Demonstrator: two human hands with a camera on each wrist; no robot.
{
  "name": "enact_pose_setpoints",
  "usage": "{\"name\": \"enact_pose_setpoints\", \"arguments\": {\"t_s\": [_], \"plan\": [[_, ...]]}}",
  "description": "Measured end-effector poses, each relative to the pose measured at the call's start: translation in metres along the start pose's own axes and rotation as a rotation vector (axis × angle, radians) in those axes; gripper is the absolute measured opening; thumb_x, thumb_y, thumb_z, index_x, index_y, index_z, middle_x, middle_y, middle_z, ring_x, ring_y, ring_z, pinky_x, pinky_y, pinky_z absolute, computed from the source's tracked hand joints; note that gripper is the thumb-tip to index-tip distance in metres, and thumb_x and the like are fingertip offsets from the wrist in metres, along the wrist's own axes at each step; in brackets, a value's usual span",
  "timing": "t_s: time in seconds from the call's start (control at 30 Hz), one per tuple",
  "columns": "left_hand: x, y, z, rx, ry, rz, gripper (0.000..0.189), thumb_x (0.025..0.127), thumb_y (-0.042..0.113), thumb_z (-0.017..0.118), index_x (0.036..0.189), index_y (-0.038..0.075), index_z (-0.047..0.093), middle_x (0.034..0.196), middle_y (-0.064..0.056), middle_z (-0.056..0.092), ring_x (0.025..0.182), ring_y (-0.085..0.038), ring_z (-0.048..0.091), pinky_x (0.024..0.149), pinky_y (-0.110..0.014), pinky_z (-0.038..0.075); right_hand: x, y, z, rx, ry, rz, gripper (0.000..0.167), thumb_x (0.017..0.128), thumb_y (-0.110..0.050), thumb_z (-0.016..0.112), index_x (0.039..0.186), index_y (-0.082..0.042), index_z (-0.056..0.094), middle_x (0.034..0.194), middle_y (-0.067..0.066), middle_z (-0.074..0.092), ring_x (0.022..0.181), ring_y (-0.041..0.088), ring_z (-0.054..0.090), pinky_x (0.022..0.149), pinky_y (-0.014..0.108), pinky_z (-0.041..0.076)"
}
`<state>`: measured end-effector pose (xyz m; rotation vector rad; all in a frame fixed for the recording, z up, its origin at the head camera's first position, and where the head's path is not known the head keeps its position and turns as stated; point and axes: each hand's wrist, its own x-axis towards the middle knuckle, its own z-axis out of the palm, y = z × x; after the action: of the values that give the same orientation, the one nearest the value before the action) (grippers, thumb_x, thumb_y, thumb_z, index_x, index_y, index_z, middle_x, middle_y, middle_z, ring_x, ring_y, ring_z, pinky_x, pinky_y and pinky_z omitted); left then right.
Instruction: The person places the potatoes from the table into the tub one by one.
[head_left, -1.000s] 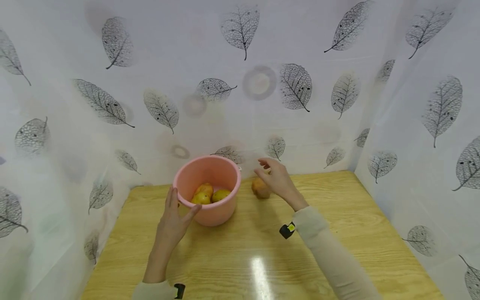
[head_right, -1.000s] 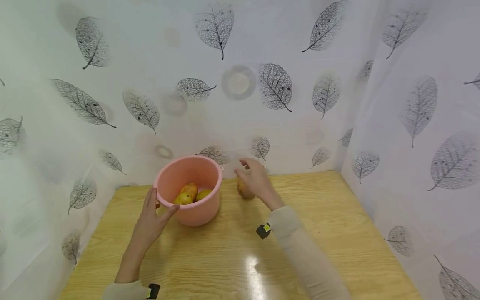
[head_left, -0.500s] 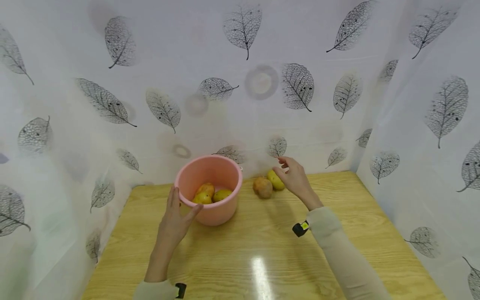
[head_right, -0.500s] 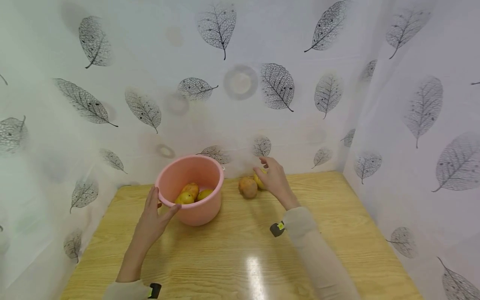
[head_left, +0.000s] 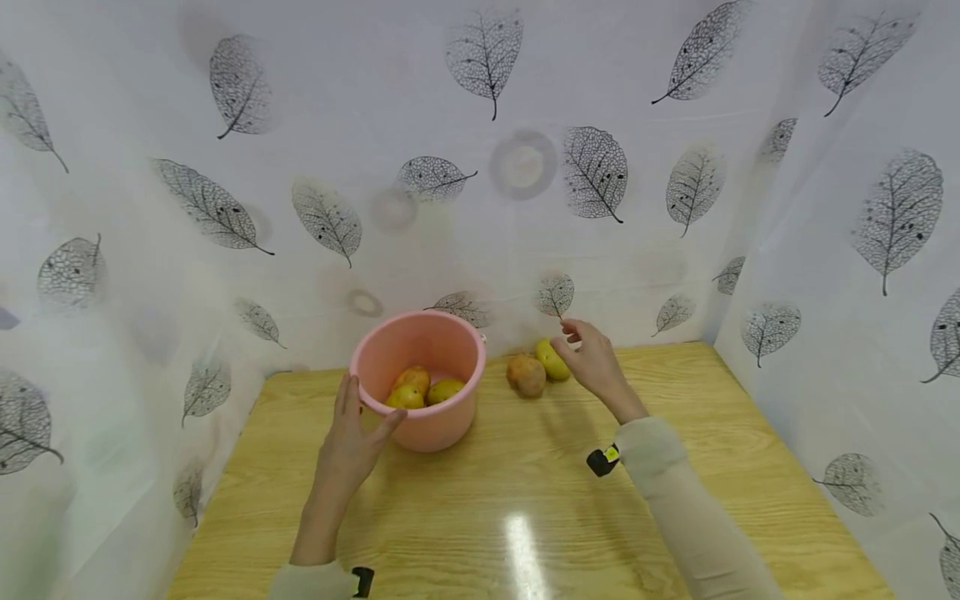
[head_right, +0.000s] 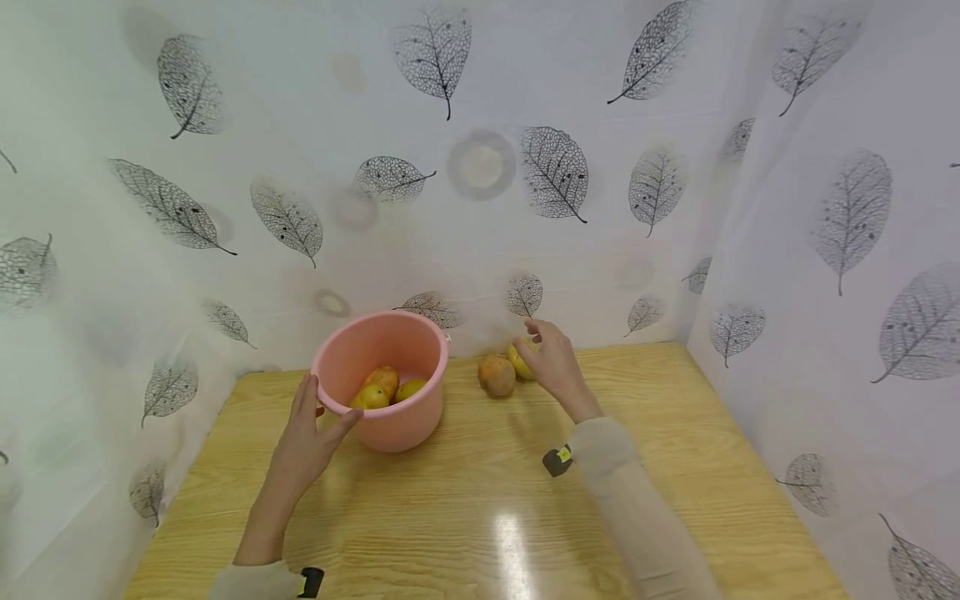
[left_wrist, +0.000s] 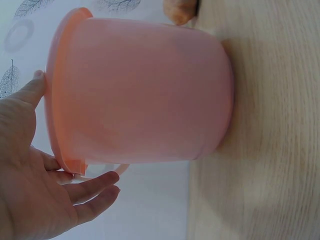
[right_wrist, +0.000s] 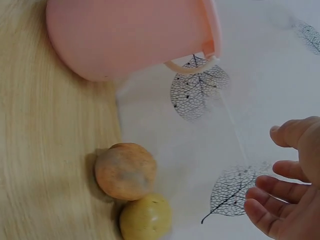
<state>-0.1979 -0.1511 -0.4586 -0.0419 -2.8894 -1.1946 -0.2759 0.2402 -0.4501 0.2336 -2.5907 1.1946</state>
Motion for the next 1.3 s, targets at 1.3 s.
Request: {"name": "enact_pose_setpoints", "arguments": {"t_s": [1.3], "plan": [[0.001, -0.004, 0.003, 0.001, 0.007, 0.003, 0.109, 0.097, 0.067, 0.058, 0.166, 0.012, -0.006, 0.173, -0.011, -0.007, 0.15, -0.048, 0.027, 0.111, -0.07, 0.032, -0.02, 0.047, 0.104, -0.182, 0.06, 0.196, 0.052, 0.092, -0.027, 0.079, 0.122, 0.012, 0.062, 0.111, 0.028, 0.067, 0.101, 0.044, 0.066, 0.087, 0.057, 0.053]]}}
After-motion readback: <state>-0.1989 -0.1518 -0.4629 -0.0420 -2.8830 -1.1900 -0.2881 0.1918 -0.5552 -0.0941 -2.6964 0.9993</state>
